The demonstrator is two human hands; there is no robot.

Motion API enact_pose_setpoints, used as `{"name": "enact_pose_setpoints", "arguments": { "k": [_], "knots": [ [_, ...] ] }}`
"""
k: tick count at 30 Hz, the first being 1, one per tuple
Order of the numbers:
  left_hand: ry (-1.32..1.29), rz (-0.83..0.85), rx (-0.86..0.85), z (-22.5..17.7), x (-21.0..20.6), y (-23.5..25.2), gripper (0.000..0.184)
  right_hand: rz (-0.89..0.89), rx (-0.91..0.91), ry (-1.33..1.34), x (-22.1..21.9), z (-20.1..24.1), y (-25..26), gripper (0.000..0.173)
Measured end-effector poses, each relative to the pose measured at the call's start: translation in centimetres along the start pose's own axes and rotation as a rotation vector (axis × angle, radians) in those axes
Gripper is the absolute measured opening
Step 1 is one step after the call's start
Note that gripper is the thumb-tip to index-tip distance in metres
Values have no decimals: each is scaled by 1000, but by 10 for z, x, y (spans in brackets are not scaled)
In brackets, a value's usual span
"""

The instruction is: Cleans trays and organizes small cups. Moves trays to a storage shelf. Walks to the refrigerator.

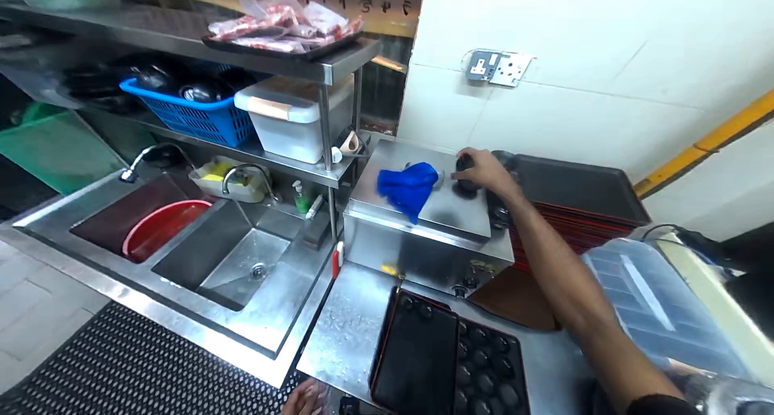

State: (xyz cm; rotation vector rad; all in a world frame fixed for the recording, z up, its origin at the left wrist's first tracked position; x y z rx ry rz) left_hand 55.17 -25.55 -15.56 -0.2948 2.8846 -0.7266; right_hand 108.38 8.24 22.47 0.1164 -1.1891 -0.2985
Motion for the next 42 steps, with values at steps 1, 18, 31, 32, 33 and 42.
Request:
{"name": "enact_pose_setpoints", "arguments": {
  "k": [1, 18, 31, 32, 33, 42],
  "knots": [
    [-80, 68, 13, -12, -22, -3, 37, 27, 112, 74, 0, 36, -30, 68],
    [-221, 591, 439, -10, -205, -28, 45, 412, -238, 585, -229, 56, -421, 57],
    [119, 413, 440, 48, -216, 13, 35, 72, -1025, 585, -318, -163, -413, 53],
    [119, 388, 448, 50, -217, 16, 39, 84, -1027, 594, -324, -166, -410, 55],
    [107, 366, 456, 51, -218, 19, 41, 81, -1022, 604, -327, -167, -407, 58],
    [-18, 357, 490, 52, -226, 27, 39, 153, -829, 792, -308, -93, -439, 61]
  ]
}}
Point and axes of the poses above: each hand's wrist, its own y-axis towards the middle knuckle, its own x-axis out of the back of the hand, z = x × y, the point moved 7 cm from there along y, towards the middle knuckle, and after that the axes turned 7 degrees about -z, right-handed, at the moved point
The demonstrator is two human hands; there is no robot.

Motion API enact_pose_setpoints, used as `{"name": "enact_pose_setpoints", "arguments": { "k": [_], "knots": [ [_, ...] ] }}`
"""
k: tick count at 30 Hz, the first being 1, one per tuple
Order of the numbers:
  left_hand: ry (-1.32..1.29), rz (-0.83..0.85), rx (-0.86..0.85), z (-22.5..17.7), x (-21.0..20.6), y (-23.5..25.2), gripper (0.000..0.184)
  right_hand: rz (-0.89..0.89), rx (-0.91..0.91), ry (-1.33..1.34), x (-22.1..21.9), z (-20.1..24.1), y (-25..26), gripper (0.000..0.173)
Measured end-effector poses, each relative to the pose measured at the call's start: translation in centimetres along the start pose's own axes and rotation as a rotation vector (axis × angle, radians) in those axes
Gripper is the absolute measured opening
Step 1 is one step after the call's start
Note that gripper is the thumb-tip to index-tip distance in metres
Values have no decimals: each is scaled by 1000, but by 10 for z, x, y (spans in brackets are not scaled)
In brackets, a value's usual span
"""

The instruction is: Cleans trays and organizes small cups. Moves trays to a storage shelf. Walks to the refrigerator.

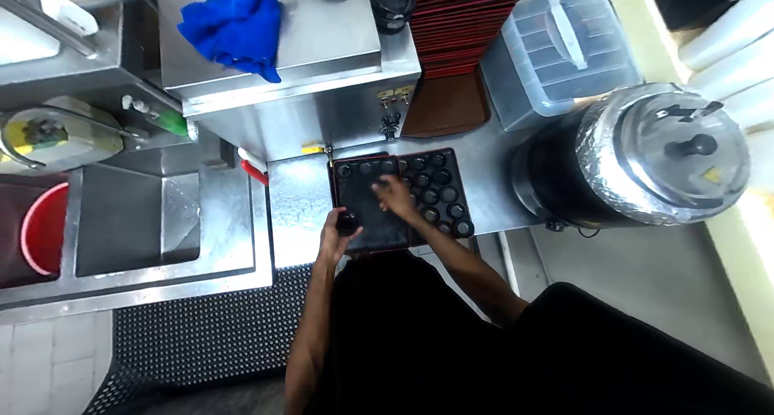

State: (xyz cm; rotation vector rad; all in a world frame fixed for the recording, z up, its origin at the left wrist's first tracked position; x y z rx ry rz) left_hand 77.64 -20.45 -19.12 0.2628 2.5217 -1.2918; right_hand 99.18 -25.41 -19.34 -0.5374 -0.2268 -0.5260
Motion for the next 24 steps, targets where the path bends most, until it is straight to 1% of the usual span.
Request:
{"name": "enact_pose_setpoints", "arguments": {
  "k": [2, 3, 4, 5, 7, 8, 10, 11, 12, 14, 15, 16, 18, 21, 23, 24],
  "knots": [
    [97, 56, -9, 4, -6, 1, 36, 263, 29, -25, -38, -2, -21, 55],
    [151, 65, -15, 6, -9, 1, 36, 366, 53, -66, -52, -3, -26, 51],
    [200, 58, -27, 7, -10, 2, 35, 423, 72, -90, -62, -4, -25, 45],
    [229, 30, -47, 7, -8, 4, 34, 436, 78, -85, -66, -7, -21, 38],
    [236, -65, -85, 7, 5, 11, 32, 358, 43, -44, -62, -9, -6, 27],
    [218, -120, -96, 6, 14, 14, 31, 282, 10, -19, -57, -10, 4, 26],
    [176, -175, -104, 4, 28, 16, 29, 137, -30, 33, -54, -13, 23, 28],
    [154, -177, -114, 2, 32, 17, 28, 132, -43, 44, -60, -12, 27, 31],
    [140, -170, -130, 0, 33, 17, 26, 185, -55, 33, -68, -9, 27, 38],
    [141, -136, -152, -4, 28, 16, 26, 380, -74, 6, -90, 4, 12, 51],
    [162, -114, -162, -5, 24, 19, 25, 437, -69, -2, -97, 10, 5, 51],
    [198, -95, -168, -4, 20, 22, 25, 420, -37, -11, -97, 14, 2, 46],
    [275, -83, -178, 2, 19, 33, 25, 262, 72, -100, -85, 15, 7, 37],
    [273, -122, -182, 5, 23, 39, 23, 114, 121, -191, -61, 15, 2, 31],
    [231, -142, -173, 7, 26, 33, 24, 60, 109, -252, -50, 8, -13, 30],
    [209, -151, -176, 6, 26, 31, 25, 58, 55, -262, -51, -2, -12, 34]
  ]
}}
Point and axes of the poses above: each hand's wrist, its own y-axis towards the middle knuckle, its own x-axis out of the back of the hand, z = x × y, the point moved 7 cm from there along y, towards the middle knuckle, and after that the axes turned 7 degrees about -z, right-handed, at the moved point
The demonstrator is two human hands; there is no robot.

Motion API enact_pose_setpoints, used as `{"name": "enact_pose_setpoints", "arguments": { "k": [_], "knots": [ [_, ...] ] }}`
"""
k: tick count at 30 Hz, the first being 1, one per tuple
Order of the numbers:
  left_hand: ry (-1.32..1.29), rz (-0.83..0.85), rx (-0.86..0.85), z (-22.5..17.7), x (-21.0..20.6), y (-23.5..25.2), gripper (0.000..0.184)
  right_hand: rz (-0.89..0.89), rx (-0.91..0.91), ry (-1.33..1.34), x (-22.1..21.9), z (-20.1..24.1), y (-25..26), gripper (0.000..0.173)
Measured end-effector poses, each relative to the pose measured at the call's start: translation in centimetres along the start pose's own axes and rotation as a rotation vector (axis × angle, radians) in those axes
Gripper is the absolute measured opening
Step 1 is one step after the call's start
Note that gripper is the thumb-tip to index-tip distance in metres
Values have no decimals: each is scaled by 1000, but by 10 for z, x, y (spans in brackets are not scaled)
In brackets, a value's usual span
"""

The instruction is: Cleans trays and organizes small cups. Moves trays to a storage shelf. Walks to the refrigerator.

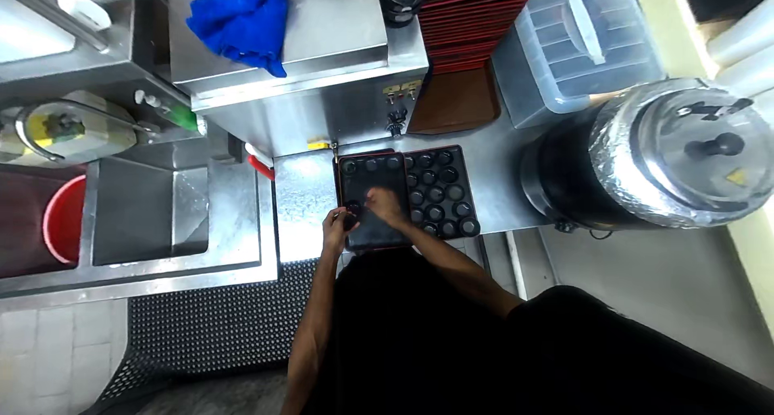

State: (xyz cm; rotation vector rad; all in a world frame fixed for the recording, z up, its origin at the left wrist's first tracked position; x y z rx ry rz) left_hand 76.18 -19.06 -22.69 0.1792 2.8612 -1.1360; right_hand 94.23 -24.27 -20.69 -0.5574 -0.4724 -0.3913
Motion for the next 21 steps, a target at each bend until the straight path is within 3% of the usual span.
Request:
{"name": "enact_pose_setpoints", "arguments": {
  "k": [2, 4, 9, 12, 18, 21],
  "knots": [
    [-43, -42, -5, -4, 4, -3, 28, 138, -222, 141, -24, -18, 3, 56],
    [-81, -83, 9, -7, 8, -5, 32, 241, -416, 479, -49, -23, -1, 73],
    [-129, -80, 45, -12, 14, -9, 37, 53, -498, 917, -58, -23, 10, 65],
    [-154, -2, 60, -15, 10, -14, 34, 30, -436, 795, -44, -22, 16, 64],
    [-21, 196, 42, -10, -14, -15, 36, 349, -140, 352, -30, 11, -12, 49],
    [-6, 247, 47, -10, -22, -17, 35, 292, -126, 210, -17, 5, -5, 36]
  ]
}}
Point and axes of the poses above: each hand's wrist, its own y-axis towards the middle knuckle, its own x-axis out of the back of the hand, z = x × y, the point moved 7 cm from there along y, towards the middle knuckle, and after that the axes turned 7 degrees about -z, right-handed, at the moved point
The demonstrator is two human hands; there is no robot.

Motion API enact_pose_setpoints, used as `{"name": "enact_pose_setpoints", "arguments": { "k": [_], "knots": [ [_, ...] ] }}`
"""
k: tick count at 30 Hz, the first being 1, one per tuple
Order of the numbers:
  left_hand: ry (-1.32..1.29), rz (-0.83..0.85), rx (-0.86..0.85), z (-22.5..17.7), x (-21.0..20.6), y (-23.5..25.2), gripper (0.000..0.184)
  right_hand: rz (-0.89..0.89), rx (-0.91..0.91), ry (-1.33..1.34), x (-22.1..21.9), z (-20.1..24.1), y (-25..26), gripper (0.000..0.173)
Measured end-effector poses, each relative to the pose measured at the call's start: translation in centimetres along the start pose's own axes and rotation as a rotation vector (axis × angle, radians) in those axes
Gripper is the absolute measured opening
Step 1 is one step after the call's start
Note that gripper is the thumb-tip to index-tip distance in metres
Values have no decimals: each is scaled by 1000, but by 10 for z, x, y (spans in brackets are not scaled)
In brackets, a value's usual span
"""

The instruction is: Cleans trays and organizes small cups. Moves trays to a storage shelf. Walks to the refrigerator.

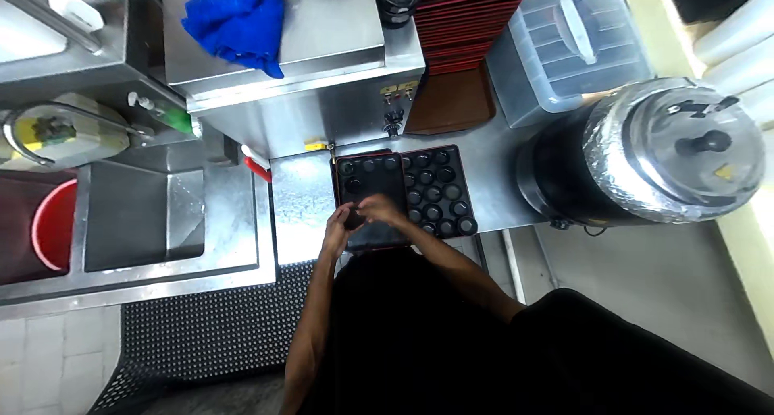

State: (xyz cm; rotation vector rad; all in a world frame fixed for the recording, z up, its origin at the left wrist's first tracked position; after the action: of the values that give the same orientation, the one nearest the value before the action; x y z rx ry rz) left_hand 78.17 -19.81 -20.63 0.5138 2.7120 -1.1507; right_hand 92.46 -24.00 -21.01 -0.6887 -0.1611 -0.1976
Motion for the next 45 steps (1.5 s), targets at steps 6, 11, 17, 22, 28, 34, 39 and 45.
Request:
{"name": "enact_pose_setpoints", "arguments": {
  "k": [6, 11, 17, 22, 28, 34, 39, 45],
  "knots": [
    [16, -56, -7, 2, 0, 5, 28, -413, -55, 36, 63, -26, 20, 30],
    [75, -121, -21, 3, 0, 7, 24, -431, -70, 99, 68, -35, 27, 63],
    [159, -42, -53, 1, -10, 3, 26, -73, 91, -31, 9, -4, -18, 50],
    [211, -12, -58, 0, 0, -6, 32, -161, 129, -17, 8, -2, -23, 29],
    [207, -133, -68, -1, 32, -9, 38, -590, -48, 8, 94, -25, -9, 35],
    [375, -113, -70, 3, 16, -5, 54, -614, -89, -191, 94, -32, -11, 62],
    [473, -24, -92, 10, -4, 8, 53, -140, 27, -65, 15, -18, -23, 52],
    [375, -76, -133, -2, 13, 6, 78, -206, -80, 54, 2, -24, 12, 38]
  ]
}}
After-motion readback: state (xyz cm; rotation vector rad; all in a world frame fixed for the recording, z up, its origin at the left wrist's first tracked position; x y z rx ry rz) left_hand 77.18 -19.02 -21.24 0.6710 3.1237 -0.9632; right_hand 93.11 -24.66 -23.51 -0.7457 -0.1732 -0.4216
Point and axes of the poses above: each hand's wrist, its own y-axis towards the middle knuckle, its own x-axis out of the back of the hand, z = x × y, the point moved 7 cm from there along y, towards the middle knuckle, and after that the axes turned 7 degrees about -z, right-handed, at the moved point
